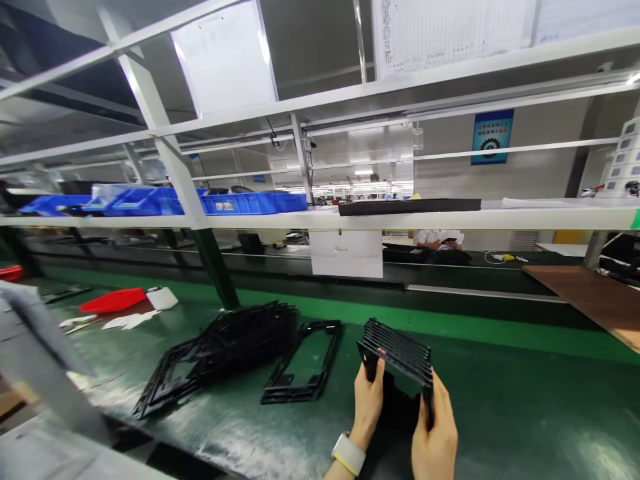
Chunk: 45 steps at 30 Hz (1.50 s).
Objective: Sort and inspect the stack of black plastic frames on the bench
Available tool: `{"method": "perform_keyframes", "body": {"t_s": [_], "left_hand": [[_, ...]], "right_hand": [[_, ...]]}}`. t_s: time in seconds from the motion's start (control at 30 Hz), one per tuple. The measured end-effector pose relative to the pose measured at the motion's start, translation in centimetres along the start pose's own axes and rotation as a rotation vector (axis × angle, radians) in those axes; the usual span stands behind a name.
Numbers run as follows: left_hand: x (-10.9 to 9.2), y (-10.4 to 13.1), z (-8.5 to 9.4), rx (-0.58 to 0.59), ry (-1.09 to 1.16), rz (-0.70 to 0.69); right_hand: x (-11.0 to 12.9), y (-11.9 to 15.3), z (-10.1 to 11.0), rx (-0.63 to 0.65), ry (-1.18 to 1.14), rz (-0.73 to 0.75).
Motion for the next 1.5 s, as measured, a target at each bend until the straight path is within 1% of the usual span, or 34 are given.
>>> {"method": "perform_keyframes", "body": {"t_s": [0.07,0.1,0.17,0.23,0.33,0.43,0.5,0.57,0.63,0.7,0.77,0.8,0.87,0.93,0.97,1.07,1.13,1.23,1.3,1.4,1.43,1.5], "left_hand": [[0.4,0.7,0.3,0.121,0.001,0.003],[0.7,0.9,0.4,0.177,-0.001,-0.004],[1.2,1.0,0.5,0.275,-0.030,-0.025],[1.5,0.7,0.6,0.351,-0.095,-0.039],[1.3,0.4,0.7,0.397,-0.147,-0.071],[0.8,0.8,0.6,0.385,-0.098,-0.054],[0.6,1.3,0.6,0.322,-0.080,-0.010],[0.6,2.1,0.7,0.236,-0.089,0.028],[0.8,2.9,0.7,0.165,-0.104,0.037],[0.9,3.6,0.6,0.120,-0.111,0.011],[1.0,4.2,0.5,0.112,-0.126,-0.015],[1.0,4.3,0.5,0.116,-0.127,-0.010],[0.9,4.5,0.5,0.122,-0.113,0.023],[0.8,4.6,0.5,0.117,-0.081,0.054],[0.7,4.6,0.5,0.122,-0.071,0.058],[0.5,4.8,0.5,0.159,-0.066,0.046],[0.6,4.9,0.4,0.151,-0.070,0.054],[1.4,5.1,0.2,0.094,-0.076,0.079],[1.8,5.2,0.1,0.073,-0.091,0.071],[2.0,5.3,-0.1,0.076,-0.118,0.043],[1.9,5.3,-0.1,0.079,-0.114,0.044],[1.6,5.4,0.0,0.100,-0.091,0.073]], "right_hand": [[0.2,-1.2,0.6,-0.009,-0.061,-0.280],[0.5,-1.6,0.9,-0.003,-0.078,-0.384],[1.1,-2.2,1.3,0.010,-0.086,-0.495],[1.6,-2.7,1.6,0.006,-0.048,-0.530],[1.7,-3.3,1.9,-0.023,0.010,-0.530],[0.9,-3.2,2.1,-0.040,-0.007,-0.518],[0.2,-2.4,2.1,-0.044,-0.023,-0.491],[-0.3,-1.3,2.0,-0.048,-0.054,-0.451],[-0.5,0.0,1.9,-0.076,-0.062,-0.442],[-0.3,1.0,2.1,-0.156,0.005,-0.453],[0.1,1.5,2.4,-0.223,0.122,-0.476],[0.3,1.4,2.6,-0.223,0.177,-0.508],[0.6,1.2,2.9,-0.168,0.250,-0.596],[1.2,1.0,3.1,-0.145,0.282,-0.628],[1.6,1.1,3.0,-0.164,0.284,-0.599],[2.7,1.6,2.7,-0.231,0.239,-0.447],[2.8,1.7,2.4,-0.240,0.209,-0.402],[1.5,1.3,2.4,-0.236,0.204,-0.397],[0.3,0.9,2.6,-0.283,0.235,-0.391],[-1.2,0.7,2.9,-0.385,0.304,-0.340],[-1.5,0.8,2.9,-0.402,0.317,-0.309],[-2.0,0.8,3.0,-0.384,0.326,-0.266]]}}
Point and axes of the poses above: each hand's wrist, its own y-axis away from the middle knuckle, its own z-axis out of the back of the hand, x = y × z, the point moved 2 cm from there along -y, towards the middle knuckle, and after that the axes turned 6 degrees about -z, right-handed, at the moved point
